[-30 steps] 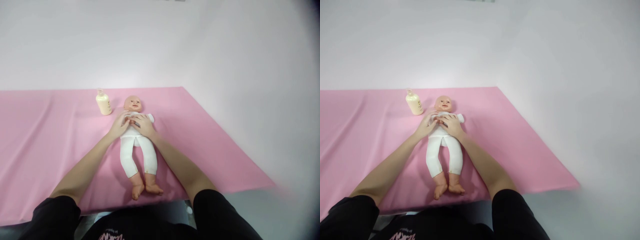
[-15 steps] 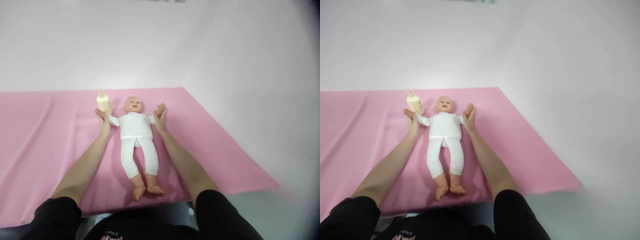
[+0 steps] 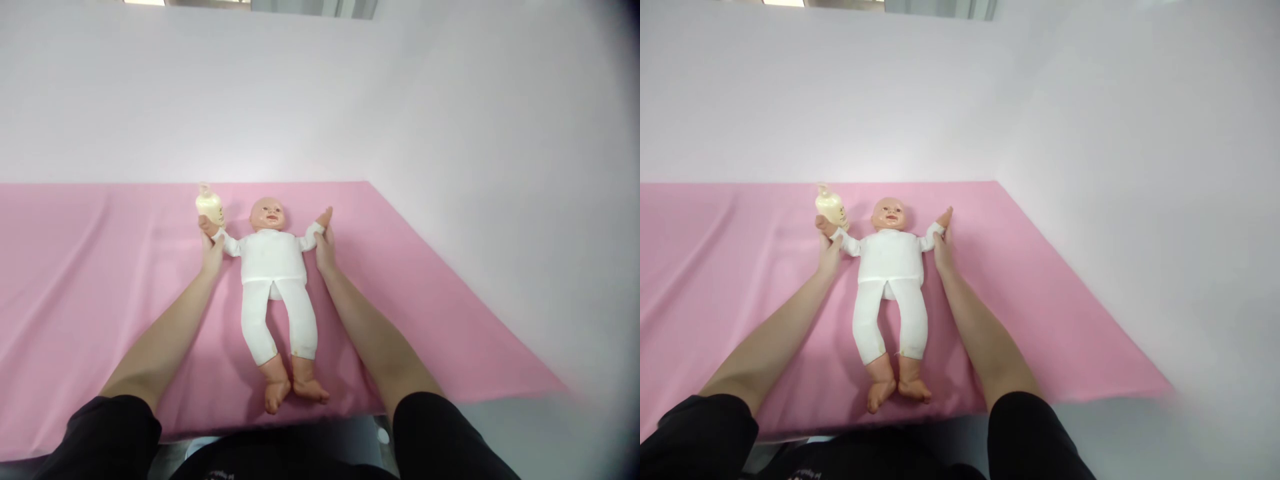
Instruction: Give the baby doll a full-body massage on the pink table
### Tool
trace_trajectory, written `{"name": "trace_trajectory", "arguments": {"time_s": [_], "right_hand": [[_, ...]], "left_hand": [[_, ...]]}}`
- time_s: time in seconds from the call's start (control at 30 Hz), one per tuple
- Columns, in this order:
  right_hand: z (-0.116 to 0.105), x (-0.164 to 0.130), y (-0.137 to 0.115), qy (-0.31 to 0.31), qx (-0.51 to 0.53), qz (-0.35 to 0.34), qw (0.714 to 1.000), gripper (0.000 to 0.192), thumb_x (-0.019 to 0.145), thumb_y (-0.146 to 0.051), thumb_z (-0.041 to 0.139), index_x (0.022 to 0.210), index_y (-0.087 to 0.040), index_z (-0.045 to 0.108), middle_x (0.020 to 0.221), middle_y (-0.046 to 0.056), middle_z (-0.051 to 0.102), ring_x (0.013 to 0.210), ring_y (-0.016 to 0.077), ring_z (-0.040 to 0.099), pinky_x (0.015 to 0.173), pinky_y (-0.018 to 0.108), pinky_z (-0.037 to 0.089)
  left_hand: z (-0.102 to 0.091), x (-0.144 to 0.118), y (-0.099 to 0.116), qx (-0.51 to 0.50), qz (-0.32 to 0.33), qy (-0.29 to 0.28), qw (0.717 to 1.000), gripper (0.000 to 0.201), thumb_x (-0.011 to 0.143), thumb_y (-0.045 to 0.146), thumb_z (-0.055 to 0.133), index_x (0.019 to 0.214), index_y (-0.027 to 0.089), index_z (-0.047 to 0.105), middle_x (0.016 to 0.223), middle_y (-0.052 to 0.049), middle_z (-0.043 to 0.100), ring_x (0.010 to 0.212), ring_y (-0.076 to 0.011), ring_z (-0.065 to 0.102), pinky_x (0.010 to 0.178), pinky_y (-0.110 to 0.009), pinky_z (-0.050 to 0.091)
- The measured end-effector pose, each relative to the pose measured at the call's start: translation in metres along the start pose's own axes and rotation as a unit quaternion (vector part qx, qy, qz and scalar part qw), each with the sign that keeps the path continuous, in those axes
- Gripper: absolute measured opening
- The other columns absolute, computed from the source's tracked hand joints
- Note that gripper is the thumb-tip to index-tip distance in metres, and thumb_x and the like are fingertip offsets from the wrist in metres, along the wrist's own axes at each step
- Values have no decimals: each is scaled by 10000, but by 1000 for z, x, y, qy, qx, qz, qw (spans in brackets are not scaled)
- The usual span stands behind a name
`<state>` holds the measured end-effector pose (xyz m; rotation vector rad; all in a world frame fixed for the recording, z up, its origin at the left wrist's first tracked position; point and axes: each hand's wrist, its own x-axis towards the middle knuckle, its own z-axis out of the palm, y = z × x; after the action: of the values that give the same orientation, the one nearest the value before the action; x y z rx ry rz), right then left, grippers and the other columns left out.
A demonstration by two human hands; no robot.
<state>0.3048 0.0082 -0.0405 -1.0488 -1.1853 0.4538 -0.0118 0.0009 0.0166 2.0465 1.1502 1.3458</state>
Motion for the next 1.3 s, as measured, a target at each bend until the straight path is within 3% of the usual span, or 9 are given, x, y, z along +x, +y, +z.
{"name": "trace_trajectory", "arguments": {"time_s": [0.1,0.27,0.47,0.7,0.8,0.9,1.07,1.2,1.3], "right_hand": [[7,-10,-15,-54,-53,14,997,674,884,-370,537,1529,-188,461,1499,142,597,1403,273,566,1199,533,453],[14,-20,-29,-175,-140,-101,969,517,794,-179,522,1283,-226,684,1335,99,710,1289,281,621,1197,515,439],[16,-20,-30,-179,-162,-127,962,588,741,-97,475,1270,-236,689,1301,85,713,1256,281,626,1175,508,456],[16,-20,-24,-167,-139,-116,969,582,752,-107,487,1286,-246,670,1322,74,703,1276,265,616,1187,484,449],[16,-20,-16,-128,-88,-74,985,583,780,-147,509,1350,-231,605,1368,94,675,1312,260,602,1198,489,443],[14,-16,-5,-60,-22,-27,998,615,818,-208,541,1431,-230,494,1467,121,595,1379,256,557,1211,515,427],[5,0,20,96,89,51,990,686,801,-268,540,1467,-239,378,1569,142,469,1448,263,498,1218,581,410],[-4,8,41,198,140,123,962,655,778,-295,499,1428,-287,422,1520,102,492,1468,268,481,1249,632,361],[-6,9,48,185,163,75,966,593,779,-310,503,1370,-361,502,1475,44,528,1486,253,469,1245,604,394]], "left_hand": [[8,-4,-7,35,29,-23,999,598,1002,451,584,1549,237,474,1458,-139,610,1447,-312,494,1232,-526,399],[25,-11,-30,95,69,-69,991,566,961,225,493,1526,195,513,1447,-151,600,1390,-306,522,1216,-535,402],[27,-10,-33,130,121,-89,980,679,860,114,462,1531,204,522,1455,-123,588,1344,-286,539,1218,-522,394],[21,-11,-31,94,74,-101,988,610,924,435,634,1486,216,545,1407,-138,608,1332,-326,544,1201,-523,409],[23,-11,-35,26,36,-38,998,606,931,550,645,1409,192,544,1389,-161,612,1319,-325,566,1194,-530,414],[25,-9,-46,-81,-28,72,994,598,921,642,647,1300,204,499,1322,-151,620,1255,-282,617,1144,-490,474],[20,0,-71,-223,-179,231,930,509,917,627,676,1148,251,423,1293,-126,612,1250,-242,644,1092,-429,538],[16,4,-80,-260,-283,286,878,338,1023,541,543,1124,249,406,1367,-141,577,1315,-232,623,1122,-416,522],[16,5,-79,-268,-291,289,872,275,1072,475,468,1165,229,390,1405,-156,566,1323,-210,615,1138,-393,503]]}}
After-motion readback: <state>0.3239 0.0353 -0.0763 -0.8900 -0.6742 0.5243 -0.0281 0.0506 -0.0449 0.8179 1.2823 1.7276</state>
